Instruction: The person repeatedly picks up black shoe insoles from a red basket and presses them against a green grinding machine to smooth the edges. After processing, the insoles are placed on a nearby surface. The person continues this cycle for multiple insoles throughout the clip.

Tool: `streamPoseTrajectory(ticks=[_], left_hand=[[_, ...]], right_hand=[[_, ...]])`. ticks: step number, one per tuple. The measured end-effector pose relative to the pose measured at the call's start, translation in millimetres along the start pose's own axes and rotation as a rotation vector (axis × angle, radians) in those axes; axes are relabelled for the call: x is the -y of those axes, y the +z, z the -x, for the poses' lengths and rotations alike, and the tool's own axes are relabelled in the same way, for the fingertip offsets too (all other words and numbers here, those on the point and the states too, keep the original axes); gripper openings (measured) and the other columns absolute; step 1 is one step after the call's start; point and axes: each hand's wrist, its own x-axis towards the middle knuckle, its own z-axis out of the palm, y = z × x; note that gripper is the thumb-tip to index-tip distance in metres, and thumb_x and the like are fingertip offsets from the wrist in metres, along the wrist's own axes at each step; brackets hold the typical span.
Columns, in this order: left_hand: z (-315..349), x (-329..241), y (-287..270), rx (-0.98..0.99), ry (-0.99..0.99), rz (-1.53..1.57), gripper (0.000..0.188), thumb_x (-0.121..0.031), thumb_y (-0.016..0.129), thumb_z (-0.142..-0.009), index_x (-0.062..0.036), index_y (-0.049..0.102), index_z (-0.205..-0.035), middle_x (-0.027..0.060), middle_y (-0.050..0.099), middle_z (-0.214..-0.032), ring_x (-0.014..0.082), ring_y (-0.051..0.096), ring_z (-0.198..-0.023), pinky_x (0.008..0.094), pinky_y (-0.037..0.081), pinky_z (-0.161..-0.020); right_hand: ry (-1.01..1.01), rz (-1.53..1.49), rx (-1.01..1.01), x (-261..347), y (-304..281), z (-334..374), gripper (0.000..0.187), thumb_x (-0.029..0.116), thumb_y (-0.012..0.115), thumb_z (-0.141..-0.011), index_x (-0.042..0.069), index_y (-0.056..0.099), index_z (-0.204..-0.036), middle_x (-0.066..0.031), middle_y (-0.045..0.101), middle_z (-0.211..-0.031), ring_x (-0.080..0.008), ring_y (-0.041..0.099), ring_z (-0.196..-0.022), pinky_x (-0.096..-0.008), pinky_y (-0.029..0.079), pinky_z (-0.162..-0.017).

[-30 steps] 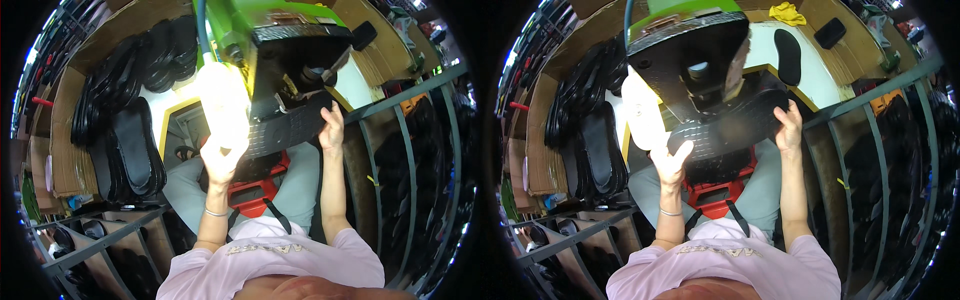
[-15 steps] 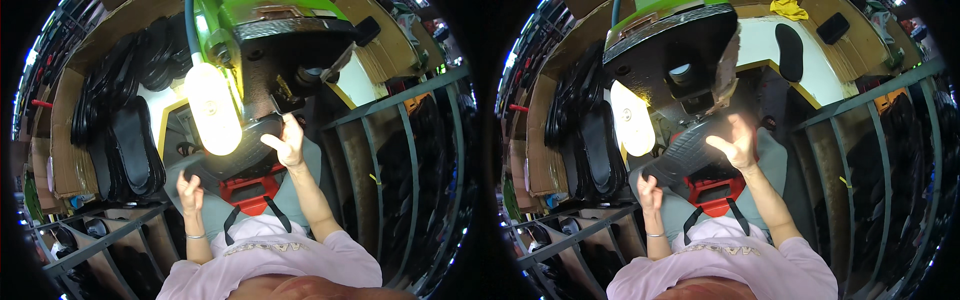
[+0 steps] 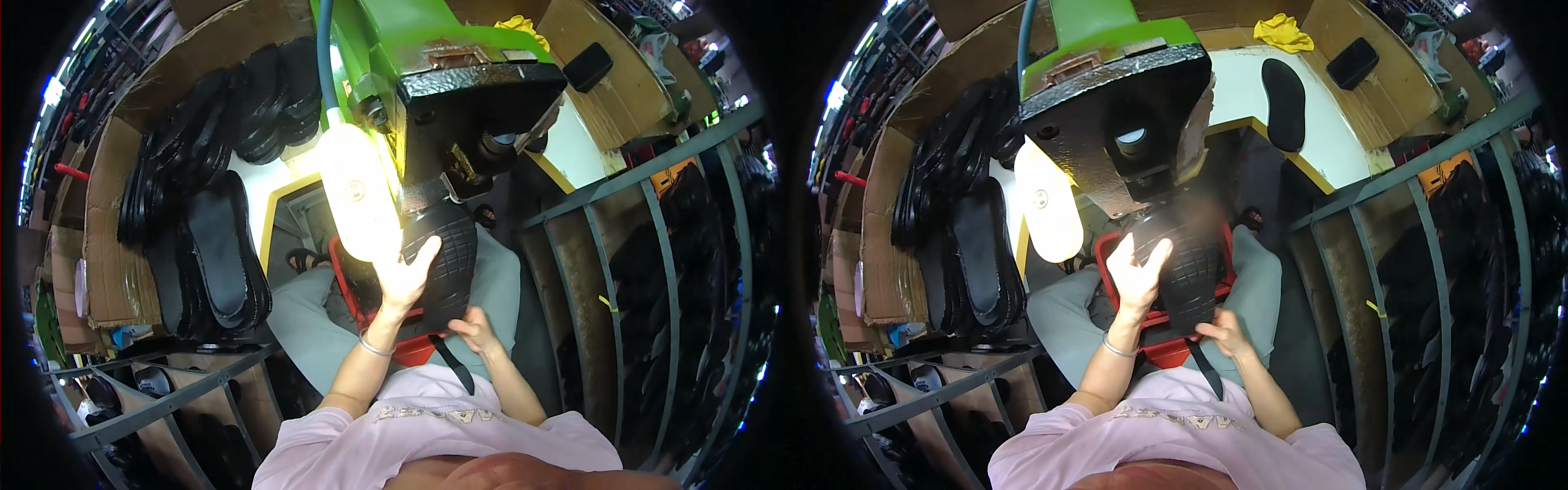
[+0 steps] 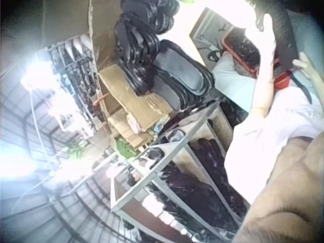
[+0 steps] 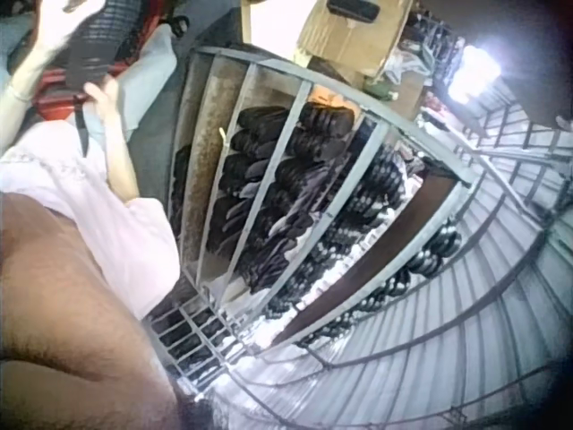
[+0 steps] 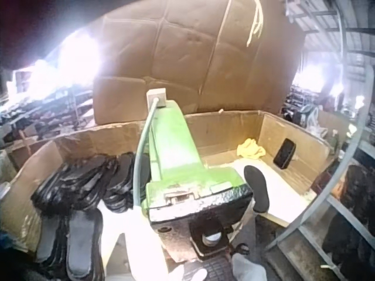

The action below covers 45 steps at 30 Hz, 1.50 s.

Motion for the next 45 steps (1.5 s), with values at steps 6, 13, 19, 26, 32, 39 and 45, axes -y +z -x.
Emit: streamPoseTrajectory(ticks=[6,13,19,26,32,39,45], left_hand=[[0.6,6.0,-34.9,-0.074,0.178,-0.171,0.034,0.004,0.076,-0.075,0.0045,0.062,-0.105,0.0073,0.066,-0.095,0.0126,0.060,-0.085,0.0259,0.049,-0.079],[-4.5,-20.8,-93.1,0.060,0.070,-0.152,0.047,0.008,0.076,-0.072,0.0081,0.058,-0.115,0.0133,0.066,-0.107,0.0190,0.063,-0.094,0.0301,0.050,-0.088],[20.5,-25.7,-131.9,-0.177,-0.180,0.315,0.031,0.007,0.067,-0.081,0.0051,0.056,-0.110,0.0124,0.065,-0.105,0.0175,0.063,-0.094,0.0292,0.049,-0.088],[76.0,46.9,-152.2,0.052,-0.473,0.010,0.019,0.006,0.074,-0.077,0.0021,0.066,-0.094,0.0091,0.070,-0.093,0.0135,0.065,-0.081,0.0281,0.054,-0.074],[34.0,22.2,-45.5,0.146,-0.228,0.119,0.033,0.003,0.073,-0.081,0.0063,0.063,-0.112,0.0083,0.069,-0.099,0.0140,0.063,-0.090,0.0275,0.051,-0.082],[5.8,7.2,-44.0,-0.083,0.032,0.256,0.029,0.002,0.063,-0.084,0.0042,0.055,-0.112,0.0095,0.064,-0.100,0.0174,0.061,-0.092,0.0306,0.050,-0.083],[13.3,37.0,-87.1,-0.150,-0.138,0.766,0.038,-0.006,0.064,-0.090,-0.0053,0.046,-0.124,0.0069,0.057,-0.110,0.0230,0.056,-0.103,0.0432,0.043,-0.098]], right_hand=[[-0.427,-0.043,-0.381,109.9,0.9,-11.3,0.033,0.009,0.059,-0.088,-0.004,0.052,-0.117,-0.0123,0.065,-0.097,-0.0146,0.064,-0.060,-0.0226,0.046,-0.032],[-0.465,0.264,-0.194,217.6,36.7,-75.5,0.033,0.011,0.064,-0.087,-0.003,0.052,-0.115,-0.0056,0.062,-0.088,-0.0063,0.056,-0.055,-0.0188,0.042,-0.032],[-0.418,0.275,0.013,206.7,91.5,-86.4,0.033,-0.001,0.068,-0.082,-0.002,0.051,-0.111,-0.0107,0.064,-0.093,-0.0118,0.063,-0.065,-0.0218,0.052,-0.040],[-0.663,0.416,-0.023,161.2,118.0,-106.1,0.052,0.002,0.086,-0.066,0.003,0.047,-0.099,-0.0066,0.060,-0.083,-0.0093,0.062,-0.067,-0.0224,0.051,-0.043],[-0.853,0.622,-0.149,156.2,118.8,-105.6,0.054,0.008,0.092,-0.061,0.005,0.050,-0.095,-0.0017,0.059,-0.085,-0.0031,0.055,-0.065,-0.0169,0.044,-0.051],[-0.402,0.746,-0.018,114.0,56.8,-50.7,0.028,0.012,0.085,-0.069,0.001,0.067,-0.088,-0.0038,0.068,-0.091,-0.0106,0.062,-0.086,-0.0259,0.049,-0.077],[-0.511,0.662,-0.365,117.1,46.8,-22.4,0.024,0.005,0.085,-0.067,0.000,0.067,-0.082,-0.0032,0.068,-0.078,-0.0084,0.062,-0.075,-0.0238,0.049,-0.066]])
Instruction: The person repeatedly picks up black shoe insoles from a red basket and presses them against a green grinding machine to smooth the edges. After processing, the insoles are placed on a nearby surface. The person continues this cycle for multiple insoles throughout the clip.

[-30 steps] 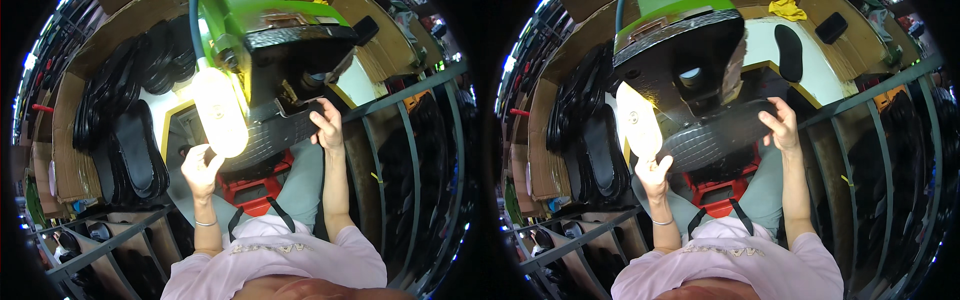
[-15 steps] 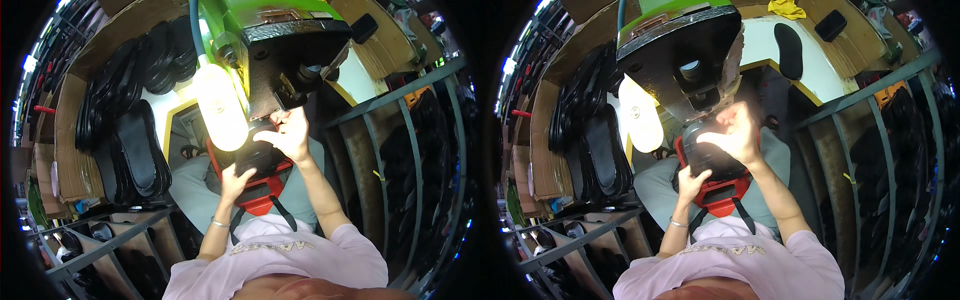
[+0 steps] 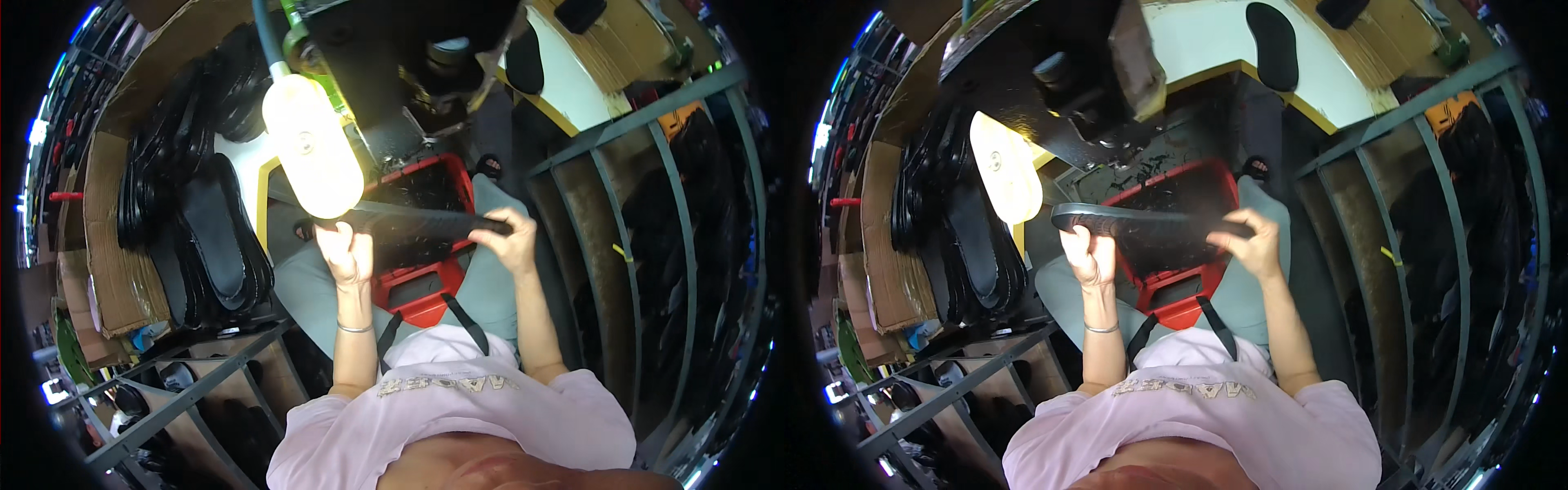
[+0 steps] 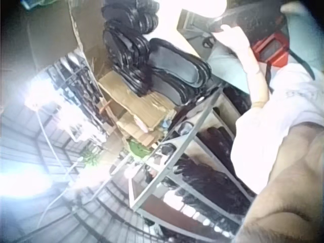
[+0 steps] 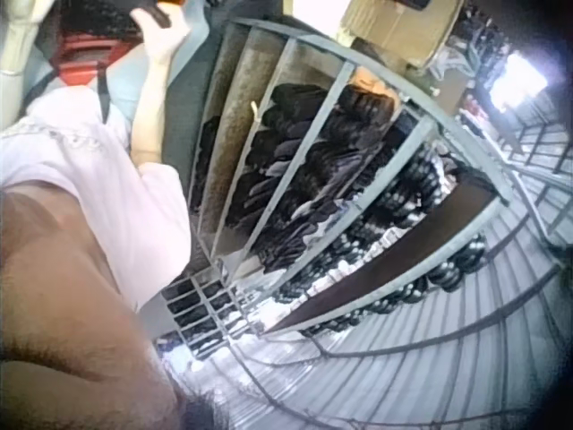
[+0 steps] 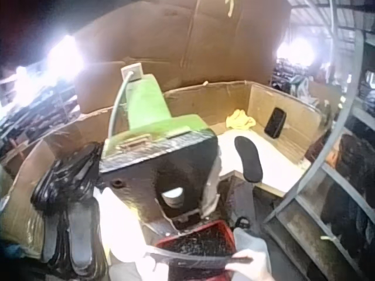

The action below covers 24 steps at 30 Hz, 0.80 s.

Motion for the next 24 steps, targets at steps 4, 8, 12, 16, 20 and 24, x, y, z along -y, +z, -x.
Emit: streamPoseTrajectory(ticks=[4,8,12,16,20,24], left_hand=[[-2.5,-14.7,1.6,0.060,0.061,-0.212,0.043,0.007,0.066,-0.080,-0.0034,0.049,-0.118,0.0089,0.059,-0.107,0.0215,0.058,-0.100,0.0394,0.045,-0.095],[-5.6,-23.5,-15.5,0.111,0.121,-0.472,0.045,0.010,0.068,-0.076,-0.0022,0.050,-0.116,0.0088,0.061,-0.101,0.0192,0.061,-0.093,0.0332,0.049,-0.088],[-3.1,-30.4,-6.9,0.165,0.076,-0.725,0.034,0.010,0.068,-0.077,0.0012,0.057,-0.107,0.0070,0.061,-0.097,0.0124,0.059,-0.084,0.0251,0.048,-0.076],[12.7,-5.8,19.6,0.319,0.416,-0.644,0.029,0.017,0.065,-0.072,0.0000,0.052,-0.093,0.0182,0.063,-0.095,0.0310,0.066,-0.092,0.0536,0.053,-0.091],[17.3,59.8,80.6,0.257,0.739,-0.655,0.025,0.011,0.072,-0.077,-0.0022,0.057,-0.093,0.0180,0.066,-0.092,0.0326,0.067,-0.094,0.0597,0.048,-0.095],[-55.7,123.8,130.6,0.445,1.128,-0.893,0.042,0.019,0.053,-0.067,-0.0009,0.060,-0.103,0.0188,0.065,-0.105,0.0389,0.063,-0.103,0.0624,0.043,-0.100]], right_hand=[[-0.219,-0.211,-0.107,8.4,-11.9,-26.2,0.029,0.000,0.086,-0.067,0.001,0.062,-0.083,-0.0036,0.065,-0.080,-0.0090,0.059,-0.074,-0.0235,0.049,-0.067],[-0.369,-0.283,-0.112,14.1,-9.7,-41.9,0.028,-0.003,0.083,-0.070,0.002,0.060,-0.085,-0.0046,0.062,-0.085,-0.0101,0.057,-0.076,-0.0224,0.048,-0.069],[-0.394,-0.262,-0.130,18.3,-21.6,-49.1,0.030,-0.006,0.081,-0.071,0.000,0.061,-0.092,-0.0054,0.061,-0.089,-0.0112,0.058,-0.079,-0.0246,0.049,-0.076],[-0.424,-0.291,-0.192,11.5,-29.1,-84.2,0.043,-0.004,0.080,-0.072,-0.002,0.061,-0.111,-0.0071,0.062,-0.100,-0.0141,0.059,-0.096,-0.0269,0.049,-0.085],[-0.550,0.041,-0.406,11.7,-67.4,-166.2,0.041,0.003,0.068,-0.084,0.000,0.058,-0.124,-0.0140,0.060,-0.125,-0.0242,0.056,-0.118,-0.0337,0.042,-0.099],[-0.568,0.799,-0.453,-11.4,-97.3,-234.8,0.046,0.019,0.072,-0.081,0.010,0.062,-0.125,-0.0218,0.050,-0.139,-0.0371,0.049,-0.127,-0.0415,0.040,-0.104]])
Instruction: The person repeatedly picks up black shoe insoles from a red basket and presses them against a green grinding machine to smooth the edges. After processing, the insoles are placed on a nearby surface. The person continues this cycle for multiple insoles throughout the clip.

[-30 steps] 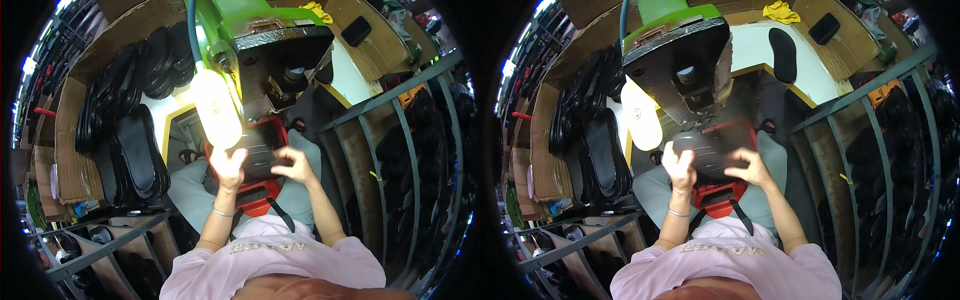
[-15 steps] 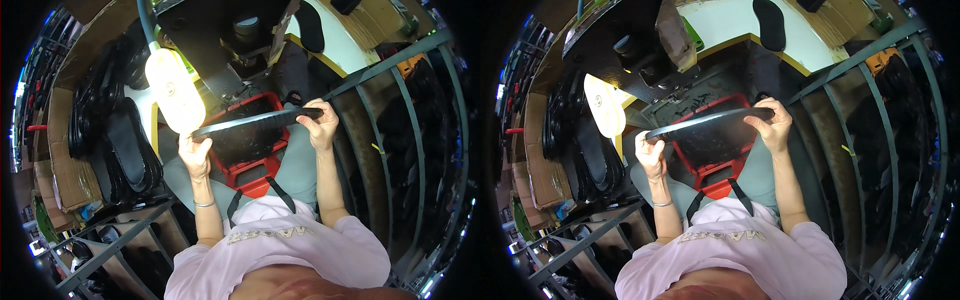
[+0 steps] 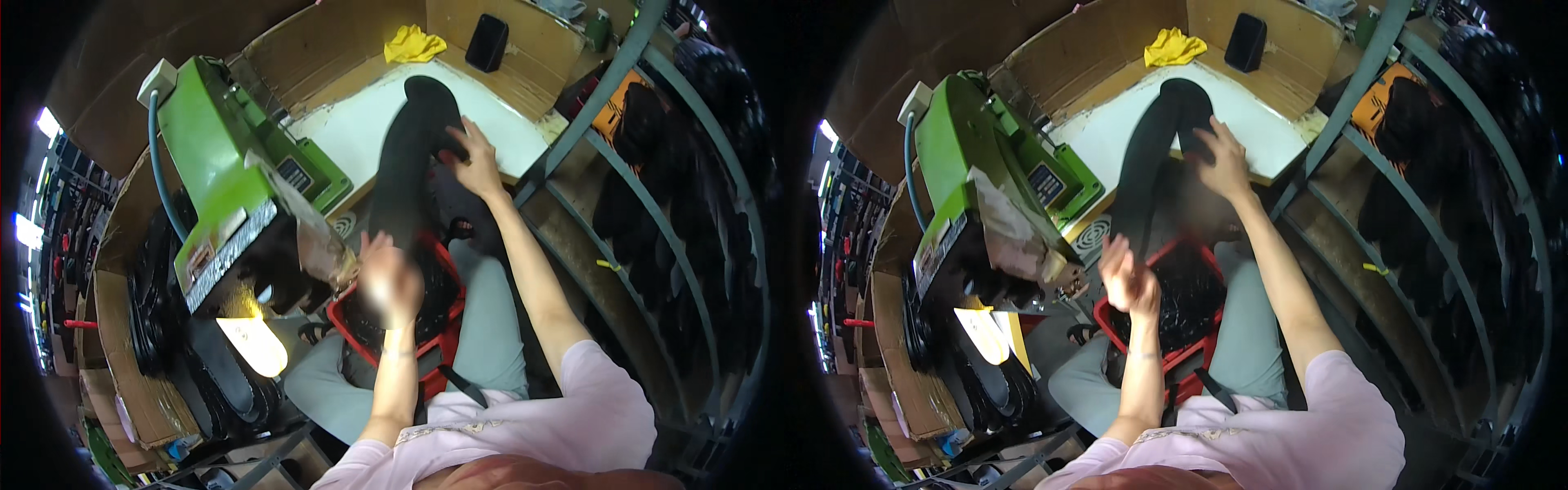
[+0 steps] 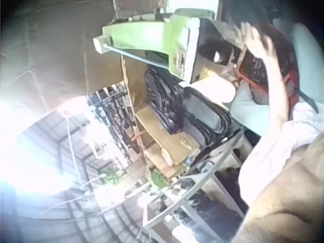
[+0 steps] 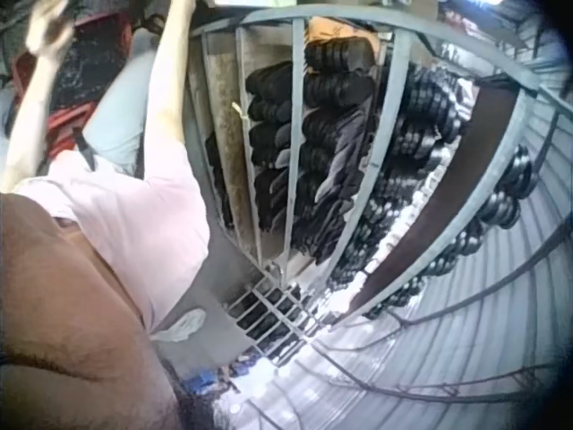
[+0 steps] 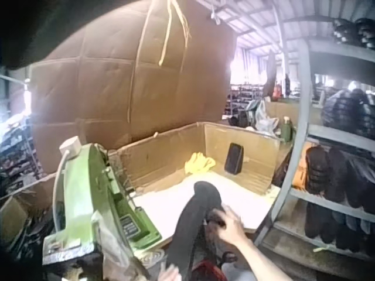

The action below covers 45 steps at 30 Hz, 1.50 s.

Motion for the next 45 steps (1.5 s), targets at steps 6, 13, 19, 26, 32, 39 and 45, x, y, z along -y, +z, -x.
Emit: streamPoseTrajectory(ticks=[6,13,19,26,32,39,45], left_hand=[[-19.7,100.8,84.9,0.259,-0.146,-0.433,0.021,0.006,0.061,-0.073,-0.0055,0.062,-0.091,0.0073,0.065,-0.105,0.0292,0.058,-0.103,0.0487,0.040,-0.100],[-32.5,112.9,71.0,0.444,-0.199,-0.460,0.025,0.001,0.062,-0.073,-0.0058,0.064,-0.097,0.0094,0.063,-0.108,0.0308,0.055,-0.102,0.0455,0.040,-0.096],[30.3,24.6,-32.0,0.482,-0.538,-0.321,0.031,0.005,0.058,-0.071,-0.0054,0.068,-0.098,0.0143,0.066,-0.100,0.0338,0.061,-0.093,0.0456,0.047,-0.083],[-18.1,-84.2,-286.1,0.340,-0.304,-0.869,0.032,0.004,0.065,-0.076,0.0000,0.067,-0.107,0.0199,0.063,-0.118,0.0340,0.062,-0.101,0.0371,0.051,-0.083],[-50.9,-72.7,-365.9,0.453,-0.343,-1.145,0.032,-0.009,0.079,-0.069,-0.0032,0.069,-0.099,0.0089,0.066,-0.112,0.0315,0.053,-0.118,0.0515,0.034,-0.105],[-70.6,-71.6,-341.9,0.150,-0.136,-0.563,0.015,0.008,0.069,-0.067,-0.0024,0.064,-0.076,0.0092,0.069,-0.081,0.0255,0.068,-0.081,0.0500,0.048,-0.092],[-119.1,-163.2,-241.4,0.407,-0.563,0.204,0.011,0.006,0.070,-0.064,-0.0022,0.063,-0.068,0.0096,0.067,-0.070,0.0193,0.067,-0.062,0.0289,0.057,-0.062]], right_hand=[[-0.144,0.255,0.184,-26.4,37.5,8.6,0.057,0.040,0.070,-0.079,0.013,0.059,-0.128,-0.0215,0.049,-0.138,-0.0399,0.042,-0.132,-0.0490,0.034,-0.108],[-0.241,0.185,0.159,-5.4,69.6,-6.0,0.051,0.035,0.070,-0.080,0.012,0.060,-0.125,-0.0212,0.052,-0.134,-0.0391,0.045,-0.129,-0.0505,0.037,-0.106],[-0.312,-0.078,0.190,-8.7,59.2,-13.6,0.048,0.020,0.071,-0.076,-0.002,0.058,-0.116,-0.0228,0.058,-0.122,-0.0413,0.051,-0.120,-0.0473,0.038,-0.105],[0.031,-0.283,0.156,13.8,38.2,128.4,0.051,0.014,0.068,-0.087,-0.002,0.048,-0.132,-0.0175,0.051,-0.133,-0.0304,0.049,-0.122,-0.0395,0.038,-0.101],[0.264,-0.567,0.464,103.2,54.3,240.3,0.047,0.011,0.072,-0.082,0.002,0.056,-0.125,-0.0106,0.056,-0.128,-0.0222,0.053,-0.116,-0.0340,0.044,-0.093],[0.424,-0.893,0.781,169.0,38.8,270.7,0.045,0.003,0.073,-0.076,-0.001,0.059,-0.118,-0.0109,0.057,-0.121,-0.0202,0.062,-0.102,-0.0289,0.051,-0.081],[0.178,-1.247,0.688,188.6,-8.7,223.7,0.099,0.022,0.088,-0.062,0.002,0.032,-0.142,-0.0173,0.035,-0.147,-0.0273,0.039,-0.133,-0.0403,0.038,-0.101]])
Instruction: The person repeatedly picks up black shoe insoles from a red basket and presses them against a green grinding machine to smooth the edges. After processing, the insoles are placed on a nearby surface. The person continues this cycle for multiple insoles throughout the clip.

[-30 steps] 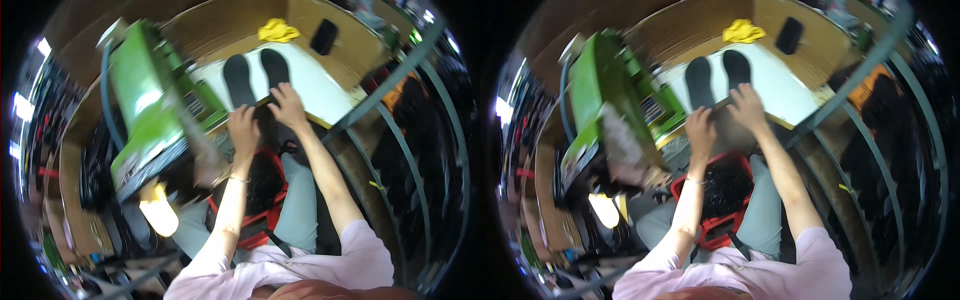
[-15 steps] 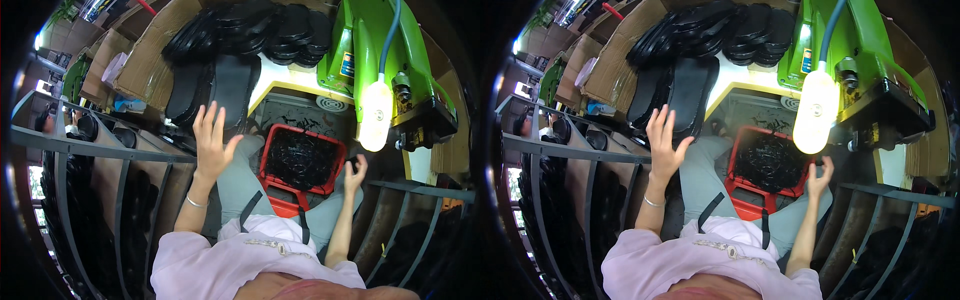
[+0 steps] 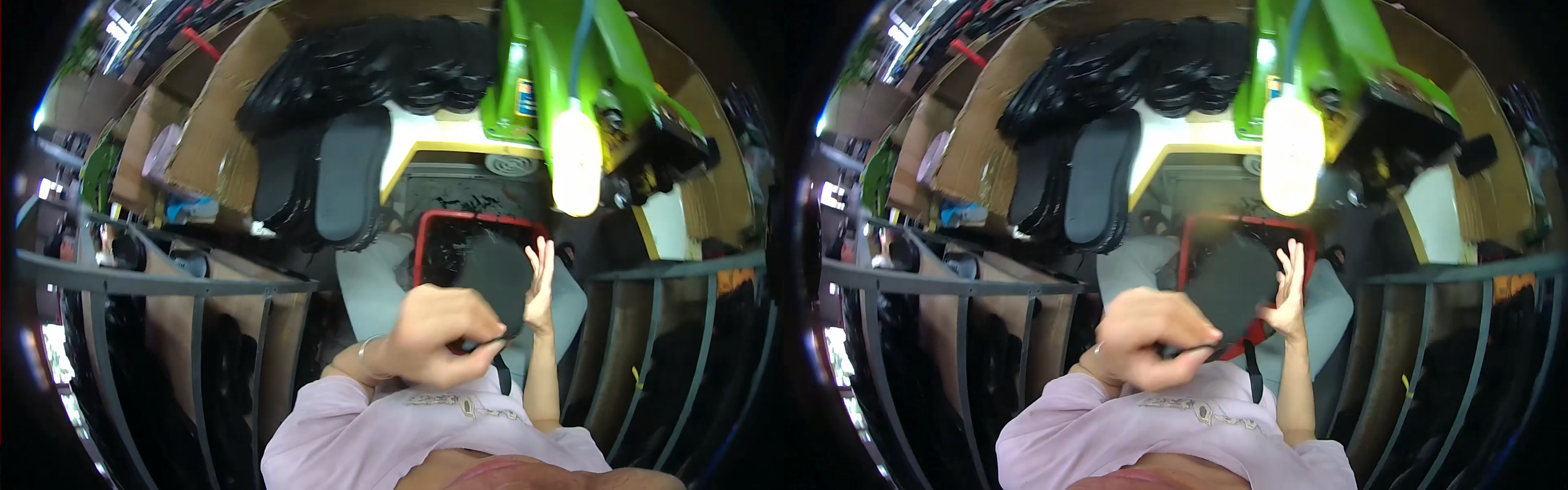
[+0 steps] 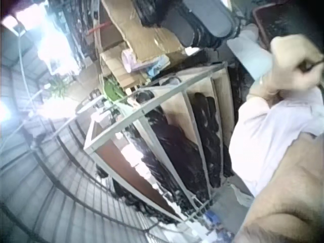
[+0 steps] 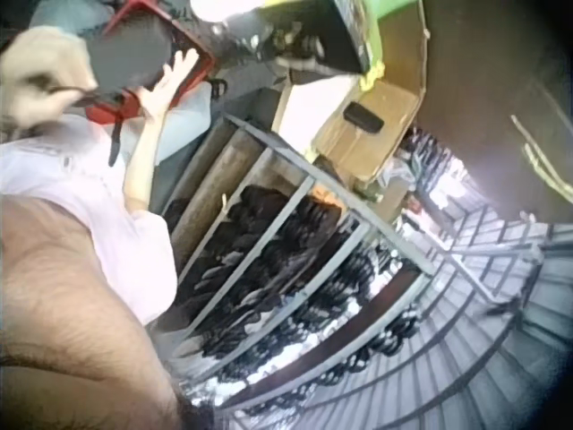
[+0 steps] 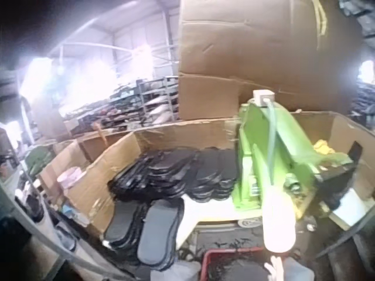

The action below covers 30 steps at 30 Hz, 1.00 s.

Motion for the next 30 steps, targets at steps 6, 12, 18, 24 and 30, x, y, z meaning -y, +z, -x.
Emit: streamPoseTrajectory(ticks=[6,12,18,24,30], left_hand=[[-6.3,122.9,93.4,-0.215,-0.557,0.871,0.033,-0.001,0.067,-0.085,0.0032,0.060,-0.117,0.0077,0.066,-0.105,0.0143,0.062,-0.093,0.0288,0.049,-0.090],[-35.1,135.3,132.5,-0.099,-0.531,0.309,0.020,-0.013,0.071,-0.087,0.0026,0.069,-0.100,0.0035,0.069,-0.086,0.0073,0.058,-0.074,0.0246,0.048,-0.068],[-30.3,144.9,122.3,-0.186,-0.428,0.129,0.016,-0.010,0.071,-0.086,0.0027,0.068,-0.096,0.0012,0.067,-0.081,0.0043,0.051,-0.067,0.0211,0.042,-0.059],[-22.1,146.7,126.8,-0.270,-0.467,0.347,0.022,-0.001,0.075,-0.080,0.0029,0.061,-0.097,-0.0005,0.060,-0.076,0.0028,0.045,-0.062,0.0189,0.037,-0.053],[-19.9,158.5,115.7,-0.207,-0.398,0.285,0.031,0.001,0.072,-0.080,0.0017,0.060,-0.108,0.0044,0.064,-0.094,0.0094,0.059,-0.081,0.0230,0.048,-0.073]], right_hand=[[0.528,-0.341,-0.290,-11.3,-20.6,83.1,0.055,0.000,0.081,-0.068,0.002,0.060,-0.119,-0.0065,0.064,-0.114,-0.0172,0.060,-0.105,-0.0317,0.047,-0.094],[0.545,-0.601,-0.259,-2.8,-8.6,82.3,0.068,-0.004,0.080,-0.068,0.004,0.053,-0.129,-0.0066,0.060,-0.119,-0.0189,0.057,-0.110,-0.0331,0.046,-0.097],[0.535,-0.633,-0.324,6.3,-5.9,96.0,0.057,-0.003,0.075,-0.072,-0.004,0.055,-0.125,-0.0104,0.062,-0.120,-0.0215,0.059,-0.109,-0.0345,0.046,-0.098],[0.276,-0.538,-0.747,36.9,-58.3,99.5,0.053,-0.007,0.064,-0.072,-0.002,0.057,-0.124,-0.0108,0.062,-0.123,-0.0228,0.059,-0.113,-0.0368,0.045,-0.101],[0.101,-0.358,-0.809,61.7,-131.8,29.1,0.056,0.000,0.058,-0.084,-0.001,0.038,-0.137,-0.0151,0.054,-0.128,-0.0273,0.055,-0.116,-0.0421,0.045,-0.102]])
